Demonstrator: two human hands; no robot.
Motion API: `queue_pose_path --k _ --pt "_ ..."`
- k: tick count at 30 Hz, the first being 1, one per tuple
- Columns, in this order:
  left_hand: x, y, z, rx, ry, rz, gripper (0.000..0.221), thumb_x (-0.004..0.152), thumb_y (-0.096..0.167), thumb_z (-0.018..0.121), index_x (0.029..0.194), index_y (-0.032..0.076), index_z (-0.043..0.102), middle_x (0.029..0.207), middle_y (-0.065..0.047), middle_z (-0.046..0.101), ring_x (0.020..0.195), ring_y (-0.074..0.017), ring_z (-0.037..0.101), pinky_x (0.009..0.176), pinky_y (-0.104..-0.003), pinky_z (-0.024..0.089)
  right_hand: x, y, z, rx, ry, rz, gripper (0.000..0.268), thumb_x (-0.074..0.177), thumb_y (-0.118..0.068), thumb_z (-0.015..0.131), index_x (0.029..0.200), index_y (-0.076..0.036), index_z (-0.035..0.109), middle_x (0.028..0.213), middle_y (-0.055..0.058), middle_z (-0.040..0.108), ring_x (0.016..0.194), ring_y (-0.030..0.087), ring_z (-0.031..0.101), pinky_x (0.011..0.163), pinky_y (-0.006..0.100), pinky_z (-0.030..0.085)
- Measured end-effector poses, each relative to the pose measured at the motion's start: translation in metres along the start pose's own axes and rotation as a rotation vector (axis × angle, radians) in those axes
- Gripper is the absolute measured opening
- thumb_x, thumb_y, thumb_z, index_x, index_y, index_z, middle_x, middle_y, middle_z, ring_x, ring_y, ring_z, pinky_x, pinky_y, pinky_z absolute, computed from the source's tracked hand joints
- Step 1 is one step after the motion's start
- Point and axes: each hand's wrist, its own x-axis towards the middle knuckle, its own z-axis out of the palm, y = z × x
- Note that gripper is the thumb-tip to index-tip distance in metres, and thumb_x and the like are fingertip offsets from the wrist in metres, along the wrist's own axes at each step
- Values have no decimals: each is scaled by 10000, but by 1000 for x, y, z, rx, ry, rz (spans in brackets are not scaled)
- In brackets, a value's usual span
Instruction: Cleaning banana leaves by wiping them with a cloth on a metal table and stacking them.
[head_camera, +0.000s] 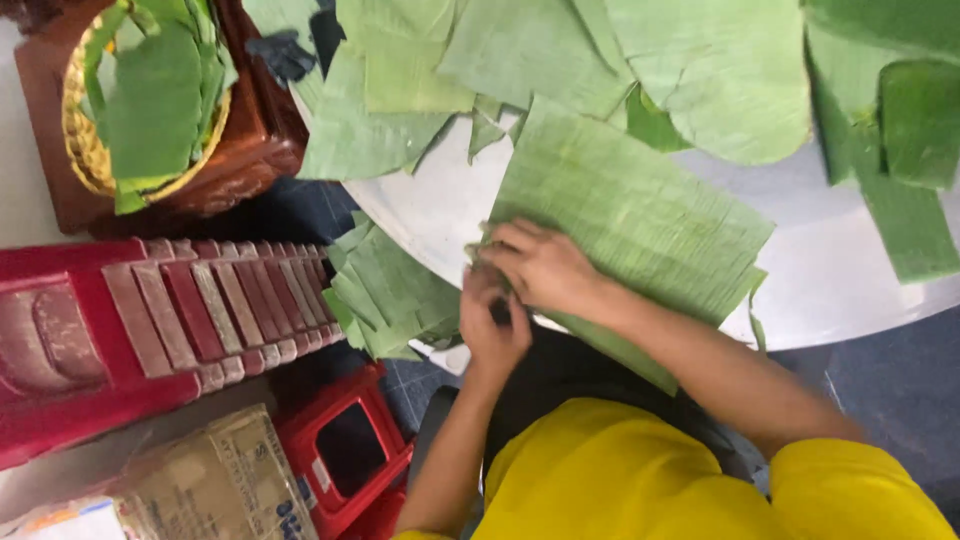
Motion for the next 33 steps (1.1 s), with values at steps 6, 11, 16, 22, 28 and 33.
queue_pose_path --k 6,11,16,22,28,33 --pt "-42 -24 3 75 -42 -12 195 878 37 689 895 7 497 1187 -200 653 1193 -397 602 1150 -610 419 -6 3 -8 -37 21 -113 230 996 -133 508 1092 -106 715 1107 77 619 882 267 621 694 349 556" --pt "-34 -15 -1 170 -10 -47 188 968 197 651 1001 37 558 1301 -193 542 1280 -422 601 1185 -597 363 -14 7 -11 76 -50 -209 235 960 -78 473 1056 -80 688 1072 106 599 855 312 587 720 403 528" --pt "-28 -20 -9 249 -46 31 131 977 182 648 948 58 679 1149 -133 709 1244 -425 639 1193 -660 271 -23 1 -18 119 -109 -197 198 905 -17 489 974 -78 664 1009 67 578 803 289 532 689 402 472" --pt "-24 -16 -10 207 -56 31 173 978 159 652 842 52 644 1135 -141 709 1264 -470 613 1179 -701 239 -58 -14 -57 118 -174 -215 188 911 -10 443 950 -101 602 917 51 500 797 293 490 696 408 444" --pt "-22 0 -10 260 -74 66 140 932 93 677 812 23 661 1082 -159 717 1201 -500 638 1123 -718 320 -98 -23 -76 154 5 -68 339 978 49 388 956 -76 702 1012 92 639 692 265 517 627 358 469" --pt "-29 58 7 -191 -346 300 314 702 90 720 1016 85 702 1103 -176 656 1086 -431 668 1050 -640 511 -93 -2 -54 146 372 350 163 954 -130 700 1080 -126 803 1024 57 689 835 243 694 746 335 579"
